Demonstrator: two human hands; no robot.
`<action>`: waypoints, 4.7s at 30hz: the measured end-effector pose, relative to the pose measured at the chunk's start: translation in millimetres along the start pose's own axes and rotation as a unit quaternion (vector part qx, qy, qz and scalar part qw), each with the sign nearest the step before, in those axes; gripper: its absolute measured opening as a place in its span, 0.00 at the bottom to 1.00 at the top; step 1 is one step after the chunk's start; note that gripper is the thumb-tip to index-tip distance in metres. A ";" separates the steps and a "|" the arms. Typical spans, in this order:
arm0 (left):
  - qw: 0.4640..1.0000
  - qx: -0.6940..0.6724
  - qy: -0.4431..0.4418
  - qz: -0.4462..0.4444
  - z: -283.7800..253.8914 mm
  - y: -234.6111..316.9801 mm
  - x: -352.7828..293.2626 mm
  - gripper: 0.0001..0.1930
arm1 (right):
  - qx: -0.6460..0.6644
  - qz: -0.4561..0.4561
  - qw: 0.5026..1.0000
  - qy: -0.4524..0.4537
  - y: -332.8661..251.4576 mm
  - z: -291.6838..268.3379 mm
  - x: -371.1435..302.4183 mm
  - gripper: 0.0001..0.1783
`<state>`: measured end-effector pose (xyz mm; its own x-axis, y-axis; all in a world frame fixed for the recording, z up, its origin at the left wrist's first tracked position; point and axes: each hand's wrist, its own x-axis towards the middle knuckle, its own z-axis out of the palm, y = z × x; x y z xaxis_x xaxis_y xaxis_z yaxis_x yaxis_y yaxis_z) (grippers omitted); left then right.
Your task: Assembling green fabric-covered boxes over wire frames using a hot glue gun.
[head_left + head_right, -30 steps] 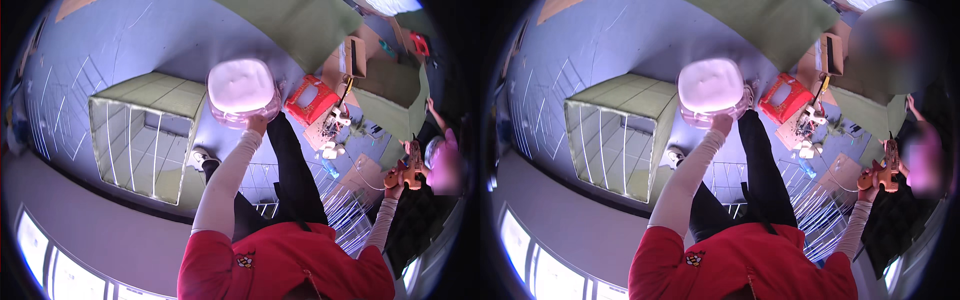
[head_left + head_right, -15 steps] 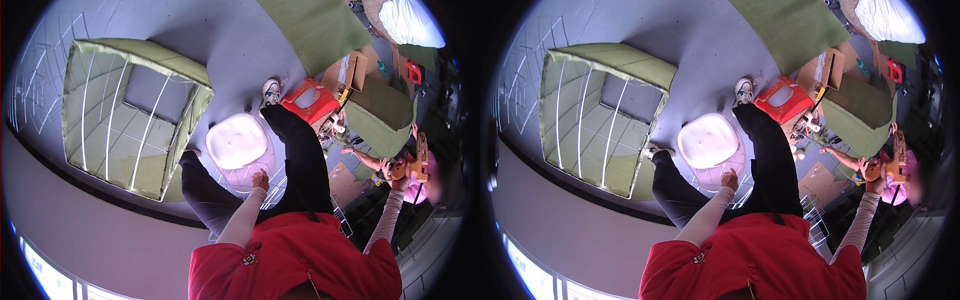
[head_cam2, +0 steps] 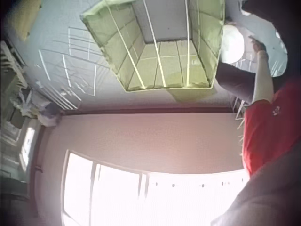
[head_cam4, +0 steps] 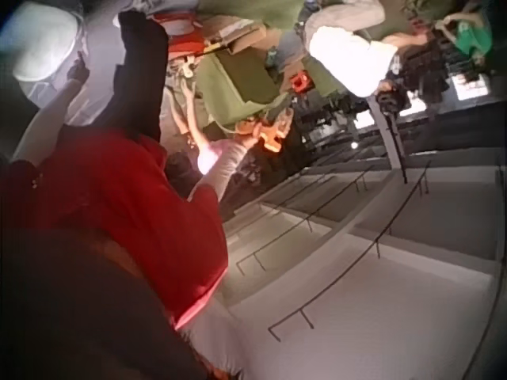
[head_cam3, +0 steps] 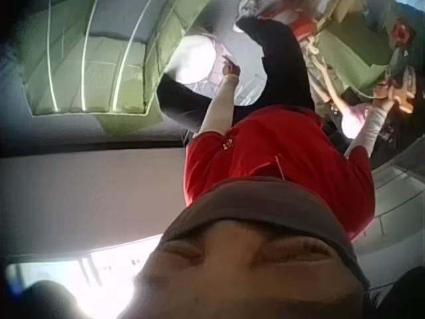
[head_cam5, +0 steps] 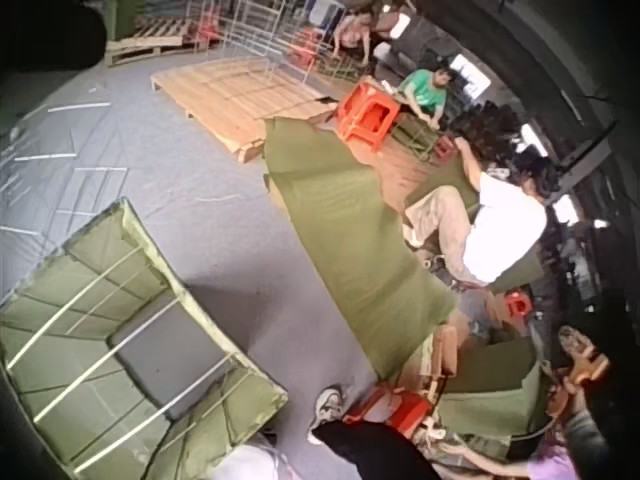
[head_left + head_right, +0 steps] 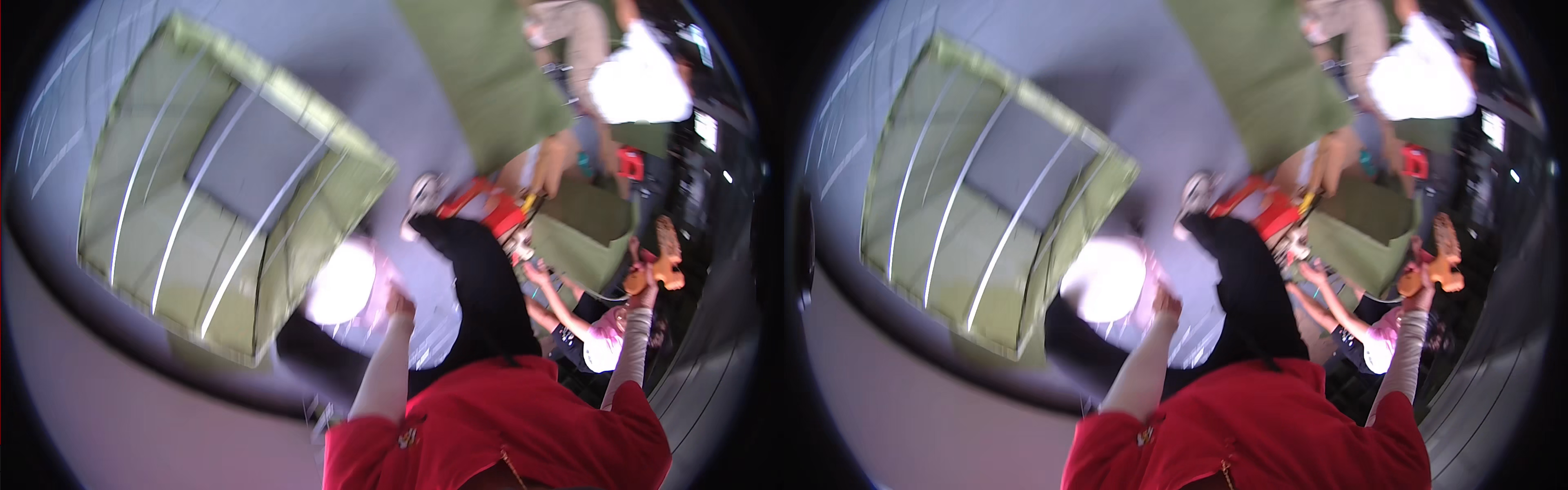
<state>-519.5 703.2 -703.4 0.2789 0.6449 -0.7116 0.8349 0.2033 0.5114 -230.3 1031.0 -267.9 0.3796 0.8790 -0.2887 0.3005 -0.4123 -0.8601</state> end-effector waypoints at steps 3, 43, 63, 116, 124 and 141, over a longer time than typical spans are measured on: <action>0.911 -0.327 -0.009 -0.253 50.6 -39.8 -8.7 0.55 | 0.026 0.009 1.000 0.003 31.7 75.8 4.2 0.13; 0.323 -0.903 0.284 0.020 -188.1 -363.9 -267.2 0.18 | 0.155 0.039 0.987 0.031 -8.5 208.1 -62.1 0.11; 0.332 -0.928 0.141 -0.094 -184.8 -294.5 -239.5 0.24 | 0.260 -0.015 0.960 0.101 7.3 186.7 -52.6 0.09; 0.905 -0.394 0.031 -0.155 24.4 -368.9 26.9 0.26 | -0.025 -0.021 0.999 0.033 95.7 220.5 49.4 0.14; 0.912 -0.401 -0.083 -0.015 1.7 -373.8 76.2 0.26 | 0.048 -0.082 0.995 -0.001 113.5 242.1 81.7 0.15; 0.972 0.000 0.228 0.049 -110.7 -369.0 65.8 0.25 | 0.260 -0.299 0.914 -0.094 146.0 288.7 63.6 0.18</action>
<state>-861.7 752.2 -885.6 0.1188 0.9207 -0.3719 0.8148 0.1237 0.5664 -414.9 1095.9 -533.3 0.1116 0.9558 0.2720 -0.0695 0.2805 -0.9573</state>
